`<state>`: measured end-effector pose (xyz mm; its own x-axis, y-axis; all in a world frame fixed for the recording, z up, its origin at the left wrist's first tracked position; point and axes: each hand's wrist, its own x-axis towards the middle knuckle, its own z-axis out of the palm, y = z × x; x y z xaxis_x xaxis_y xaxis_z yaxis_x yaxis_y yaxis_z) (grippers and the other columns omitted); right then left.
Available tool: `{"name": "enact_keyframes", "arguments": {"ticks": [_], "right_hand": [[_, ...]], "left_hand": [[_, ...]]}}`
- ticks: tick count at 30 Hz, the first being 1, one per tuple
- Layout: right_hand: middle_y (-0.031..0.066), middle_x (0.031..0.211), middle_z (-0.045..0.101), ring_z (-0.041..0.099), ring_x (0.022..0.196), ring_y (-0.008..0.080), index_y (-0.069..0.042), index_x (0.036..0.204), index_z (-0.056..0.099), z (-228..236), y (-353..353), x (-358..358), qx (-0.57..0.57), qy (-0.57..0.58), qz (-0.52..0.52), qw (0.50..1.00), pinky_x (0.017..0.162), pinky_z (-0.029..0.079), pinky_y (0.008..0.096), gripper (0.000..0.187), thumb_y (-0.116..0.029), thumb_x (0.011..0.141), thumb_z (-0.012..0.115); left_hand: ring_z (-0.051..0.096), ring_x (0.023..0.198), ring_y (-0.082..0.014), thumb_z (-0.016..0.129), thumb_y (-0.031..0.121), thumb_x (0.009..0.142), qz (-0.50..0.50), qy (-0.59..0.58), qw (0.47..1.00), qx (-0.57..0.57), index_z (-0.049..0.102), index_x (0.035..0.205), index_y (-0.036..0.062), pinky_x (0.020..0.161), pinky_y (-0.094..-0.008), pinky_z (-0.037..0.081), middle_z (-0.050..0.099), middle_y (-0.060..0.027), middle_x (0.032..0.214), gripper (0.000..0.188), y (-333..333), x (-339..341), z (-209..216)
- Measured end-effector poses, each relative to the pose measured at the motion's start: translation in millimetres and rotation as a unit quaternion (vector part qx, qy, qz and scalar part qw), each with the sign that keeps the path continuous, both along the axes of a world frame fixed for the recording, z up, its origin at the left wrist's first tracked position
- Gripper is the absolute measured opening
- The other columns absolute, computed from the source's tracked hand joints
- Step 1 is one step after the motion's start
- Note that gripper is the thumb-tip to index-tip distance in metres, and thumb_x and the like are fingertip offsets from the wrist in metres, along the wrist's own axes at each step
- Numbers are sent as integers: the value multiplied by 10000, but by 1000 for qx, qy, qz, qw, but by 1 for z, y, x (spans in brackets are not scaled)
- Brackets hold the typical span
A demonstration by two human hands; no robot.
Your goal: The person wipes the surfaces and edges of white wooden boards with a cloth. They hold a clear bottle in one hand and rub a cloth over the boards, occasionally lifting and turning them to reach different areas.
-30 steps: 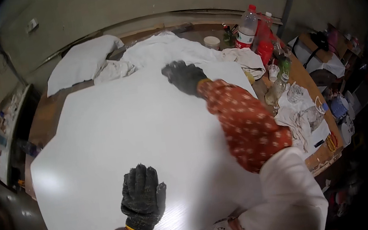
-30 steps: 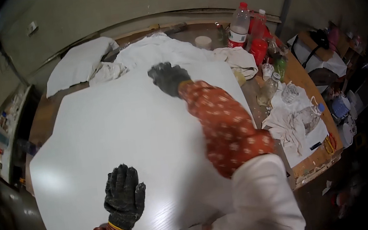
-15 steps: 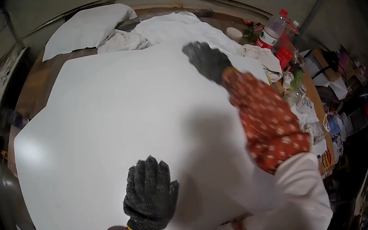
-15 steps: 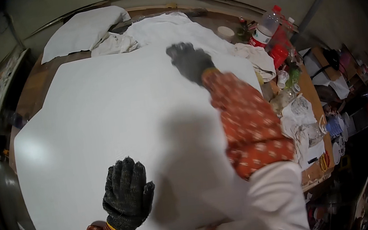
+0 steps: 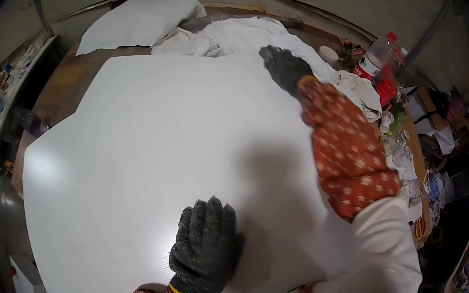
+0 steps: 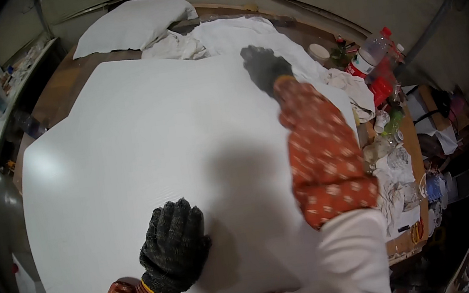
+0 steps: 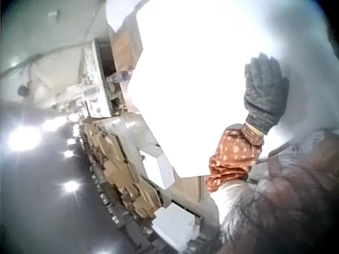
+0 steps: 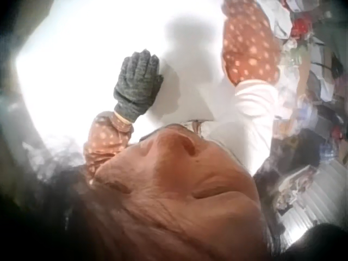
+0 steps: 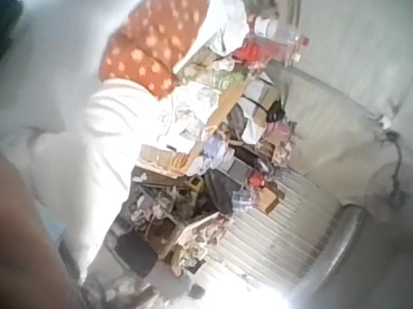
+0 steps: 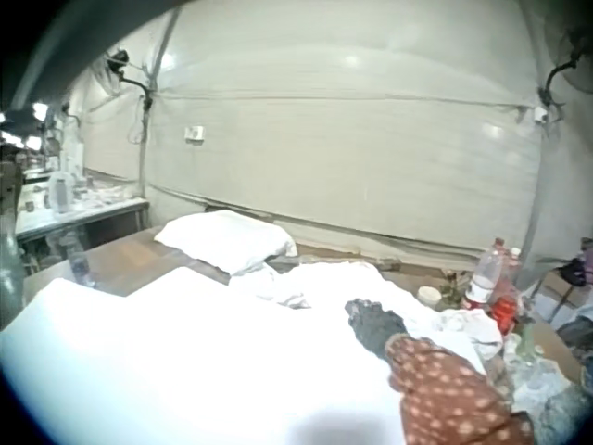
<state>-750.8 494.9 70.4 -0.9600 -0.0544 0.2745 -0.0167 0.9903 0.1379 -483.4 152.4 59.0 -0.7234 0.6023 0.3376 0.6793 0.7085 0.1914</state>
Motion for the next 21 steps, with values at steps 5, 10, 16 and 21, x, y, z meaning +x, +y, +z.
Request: {"name": "enact_keyframes", "arguments": {"ticks": [5, 10, 16, 21], "right_hand": [[105, 1169, 569, 583, 1043, 327, -198, 1157, 536, -13, -54, -41, -69, 24, -135, 988, 819, 478, 489, 260, -296, 923, 479], [117, 1277, 531, 574, 1061, 337, -224, 1246, 505, 28, -52, 110, -7, -97, -64, 993, 823, 485, 459, 334, -292, 919, 485], [188, 1394, 403, 450, 1220, 373, -73, 1368, 420, -9, 13, 354, -64, 4, 32, 997, 909, 444, 454, 510, -271, 914, 542], [206, 1359, 433, 514, 1125, 377, -55, 1371, 398, -10, 18, 298, 8, 13, 44, 999, 865, 464, 460, 544, -301, 908, 544]], "left_hand": [[447, 1239, -367, 612, 337, 854, -2, 40, 999, -1, 510, 1284, 55, 1036, -522, 345, 475, -184, 1340, 524, -6, 4, -8], [416, 1269, -364, 613, 314, 859, -4, 69, 998, -11, 519, 1278, 42, 1041, -518, 342, 453, -178, 1367, 508, -10, 4, -13], [421, 1281, -370, 586, 218, 886, 1, 46, 999, -11, 511, 1303, 16, 1071, -505, 317, 461, -193, 1369, 469, -3, 3, -10], [409, 1291, -371, 584, 215, 887, -4, 62, 998, -1, 495, 1323, 28, 1075, -505, 310, 444, -189, 1384, 483, -3, 2, -12]]}}
